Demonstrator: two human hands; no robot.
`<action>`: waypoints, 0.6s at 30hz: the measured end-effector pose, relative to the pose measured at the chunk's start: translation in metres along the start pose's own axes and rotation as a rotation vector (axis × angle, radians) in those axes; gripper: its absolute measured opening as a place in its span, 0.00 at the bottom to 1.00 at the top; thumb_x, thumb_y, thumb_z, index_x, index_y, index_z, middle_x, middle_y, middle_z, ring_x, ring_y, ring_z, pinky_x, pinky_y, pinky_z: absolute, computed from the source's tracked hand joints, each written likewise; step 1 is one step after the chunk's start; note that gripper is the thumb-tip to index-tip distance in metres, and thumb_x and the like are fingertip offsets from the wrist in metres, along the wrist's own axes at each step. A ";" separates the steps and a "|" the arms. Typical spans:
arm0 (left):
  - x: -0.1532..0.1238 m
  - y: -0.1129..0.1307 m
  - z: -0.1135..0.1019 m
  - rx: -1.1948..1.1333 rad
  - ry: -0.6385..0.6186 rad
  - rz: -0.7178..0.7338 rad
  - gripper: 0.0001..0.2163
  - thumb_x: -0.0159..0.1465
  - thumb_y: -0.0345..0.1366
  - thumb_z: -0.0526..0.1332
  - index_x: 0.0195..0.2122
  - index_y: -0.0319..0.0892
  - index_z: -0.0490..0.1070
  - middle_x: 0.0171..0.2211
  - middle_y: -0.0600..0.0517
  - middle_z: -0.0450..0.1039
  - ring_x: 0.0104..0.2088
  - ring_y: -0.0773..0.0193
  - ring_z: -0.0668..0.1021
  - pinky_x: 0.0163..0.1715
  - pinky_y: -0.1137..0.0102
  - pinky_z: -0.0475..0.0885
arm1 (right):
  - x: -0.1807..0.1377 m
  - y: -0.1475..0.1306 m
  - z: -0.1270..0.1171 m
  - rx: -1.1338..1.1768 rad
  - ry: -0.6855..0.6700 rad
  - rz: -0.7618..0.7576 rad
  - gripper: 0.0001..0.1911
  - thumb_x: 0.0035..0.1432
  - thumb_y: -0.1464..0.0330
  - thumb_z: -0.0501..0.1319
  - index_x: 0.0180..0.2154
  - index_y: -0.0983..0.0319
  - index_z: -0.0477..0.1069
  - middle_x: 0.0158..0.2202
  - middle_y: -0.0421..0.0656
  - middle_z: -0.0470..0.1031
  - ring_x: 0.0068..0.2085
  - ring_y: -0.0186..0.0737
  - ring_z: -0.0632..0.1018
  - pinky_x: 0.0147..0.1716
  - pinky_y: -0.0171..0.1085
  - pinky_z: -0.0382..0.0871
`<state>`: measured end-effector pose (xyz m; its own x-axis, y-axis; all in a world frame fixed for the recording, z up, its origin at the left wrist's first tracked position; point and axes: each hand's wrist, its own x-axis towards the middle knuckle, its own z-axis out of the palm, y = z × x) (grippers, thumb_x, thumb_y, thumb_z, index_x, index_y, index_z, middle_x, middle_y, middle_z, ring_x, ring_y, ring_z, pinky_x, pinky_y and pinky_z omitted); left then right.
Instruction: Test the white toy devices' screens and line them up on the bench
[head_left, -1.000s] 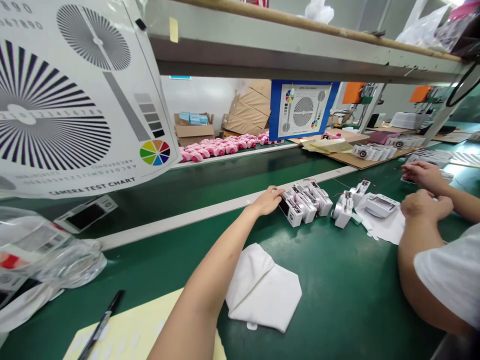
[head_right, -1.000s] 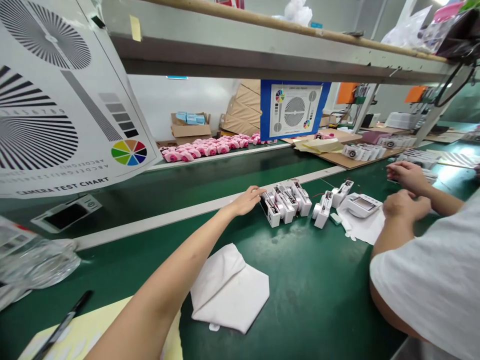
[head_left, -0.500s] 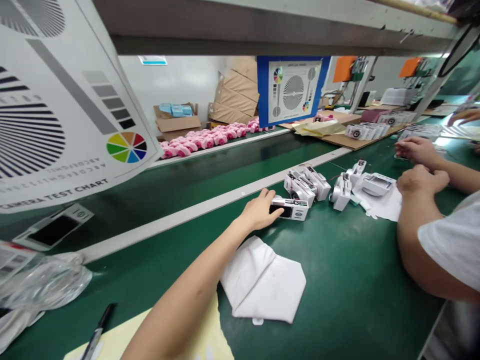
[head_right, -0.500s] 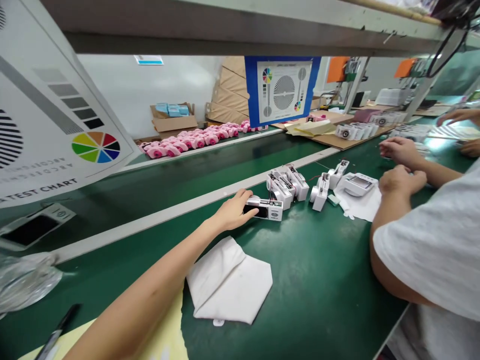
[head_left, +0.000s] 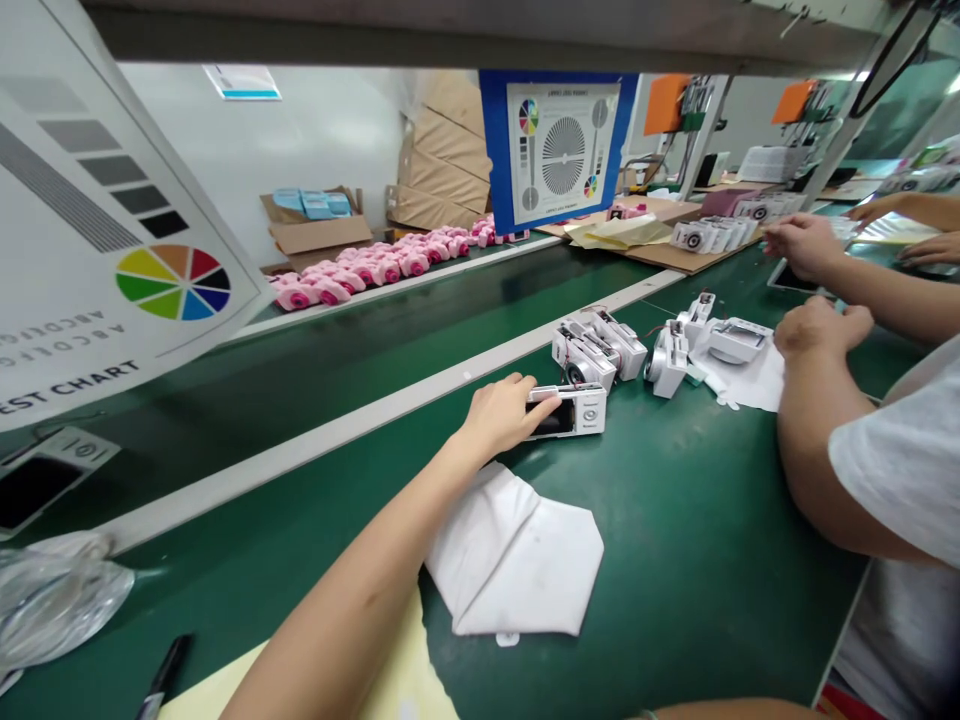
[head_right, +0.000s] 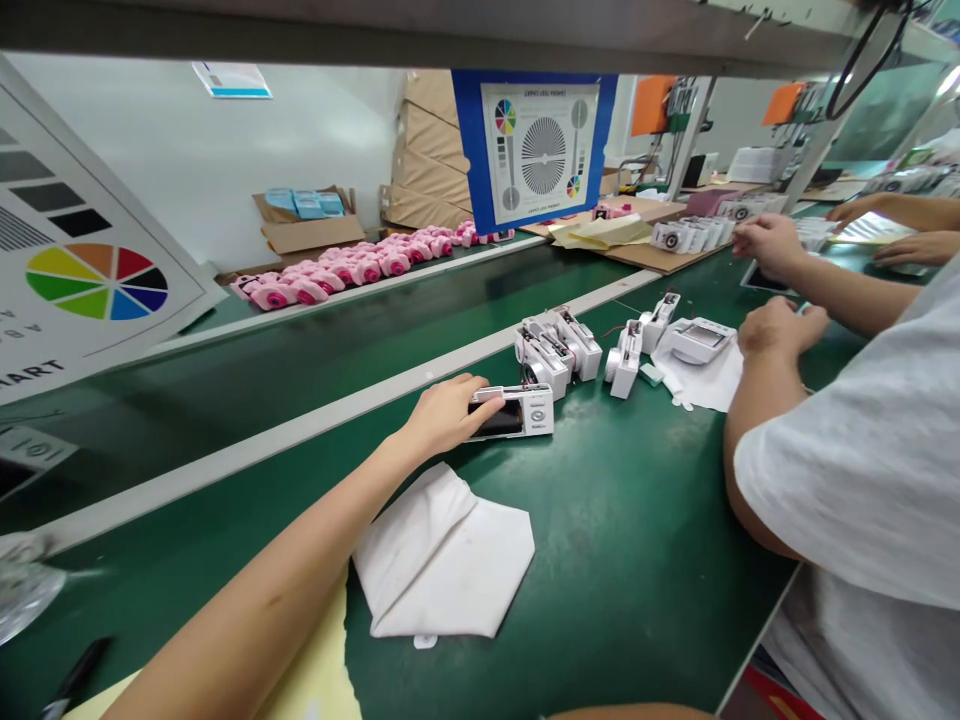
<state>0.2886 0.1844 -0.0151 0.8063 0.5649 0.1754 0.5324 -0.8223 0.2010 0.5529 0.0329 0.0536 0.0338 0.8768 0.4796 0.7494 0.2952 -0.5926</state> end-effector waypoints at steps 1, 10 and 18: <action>-0.001 -0.001 -0.001 -0.009 -0.011 0.011 0.21 0.63 0.51 0.42 0.35 0.41 0.68 0.33 0.49 0.69 0.35 0.58 0.74 0.31 0.68 0.65 | 0.002 0.009 -0.008 0.002 0.010 0.034 0.14 0.58 0.68 0.47 0.23 0.62 0.64 0.24 0.42 0.66 0.30 0.31 0.64 0.28 0.37 0.61; -0.006 0.000 -0.011 -0.049 -0.092 0.104 0.19 0.58 0.50 0.49 0.27 0.40 0.67 0.28 0.51 0.67 0.28 0.63 0.70 0.28 0.70 0.63 | -0.023 0.011 0.048 0.126 -0.043 0.154 0.18 0.49 0.68 0.42 0.10 0.62 0.55 0.15 0.36 0.60 0.28 0.27 0.66 0.21 0.30 0.52; -0.005 0.005 -0.008 -0.033 -0.078 0.086 0.15 0.57 0.47 0.52 0.29 0.39 0.69 0.29 0.50 0.67 0.29 0.62 0.71 0.31 0.69 0.65 | -0.088 -0.054 0.178 0.093 -0.049 0.184 0.13 0.52 0.72 0.49 0.19 0.59 0.65 0.20 0.38 0.67 0.30 0.29 0.66 0.21 0.29 0.58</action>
<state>0.2850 0.1780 -0.0071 0.8668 0.4844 0.1183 0.4526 -0.8639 0.2208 0.3921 0.0073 -0.0720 0.1304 0.9359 0.3272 0.6692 0.1604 -0.7255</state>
